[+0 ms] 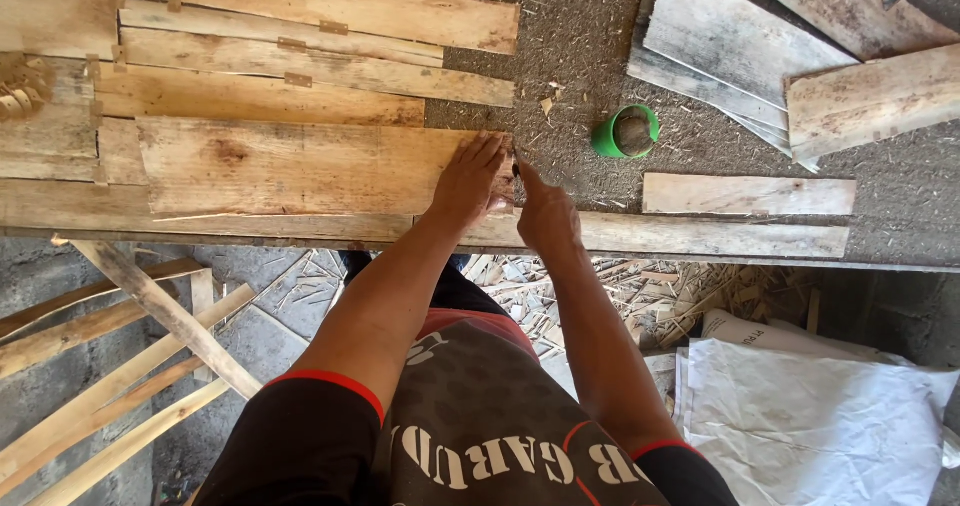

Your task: The recorder is fitting thin wooden planks together, trimming edges with a utility knife to ensure they align properly.

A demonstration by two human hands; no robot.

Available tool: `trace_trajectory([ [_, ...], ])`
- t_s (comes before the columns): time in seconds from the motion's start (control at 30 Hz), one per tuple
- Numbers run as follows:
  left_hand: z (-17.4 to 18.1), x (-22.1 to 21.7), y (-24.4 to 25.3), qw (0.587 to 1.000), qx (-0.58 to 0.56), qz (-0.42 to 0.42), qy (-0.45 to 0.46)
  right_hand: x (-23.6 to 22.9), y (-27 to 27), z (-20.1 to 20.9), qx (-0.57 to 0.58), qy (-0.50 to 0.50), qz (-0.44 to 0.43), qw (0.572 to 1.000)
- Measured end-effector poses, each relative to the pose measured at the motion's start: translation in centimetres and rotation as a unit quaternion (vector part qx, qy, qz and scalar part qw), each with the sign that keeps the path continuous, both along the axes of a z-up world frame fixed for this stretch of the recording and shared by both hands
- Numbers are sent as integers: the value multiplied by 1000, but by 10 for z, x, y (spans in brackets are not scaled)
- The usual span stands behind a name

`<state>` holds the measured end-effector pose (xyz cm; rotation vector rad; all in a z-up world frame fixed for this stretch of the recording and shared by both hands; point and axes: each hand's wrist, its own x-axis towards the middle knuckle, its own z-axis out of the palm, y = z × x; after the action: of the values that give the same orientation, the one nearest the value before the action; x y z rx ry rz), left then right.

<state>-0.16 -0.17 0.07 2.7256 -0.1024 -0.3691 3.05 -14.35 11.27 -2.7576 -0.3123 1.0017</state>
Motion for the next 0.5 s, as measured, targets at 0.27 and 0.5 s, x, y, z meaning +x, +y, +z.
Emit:
trace_trajectory([
  [0.27, 0, 2, 3, 999, 41, -14, 6, -14, -26, -6, 25, -72, 47, 996],
  [0.5, 0, 0, 0, 1000, 16, -16, 6, -12, -41, -25, 34, -152, -25, 988],
])
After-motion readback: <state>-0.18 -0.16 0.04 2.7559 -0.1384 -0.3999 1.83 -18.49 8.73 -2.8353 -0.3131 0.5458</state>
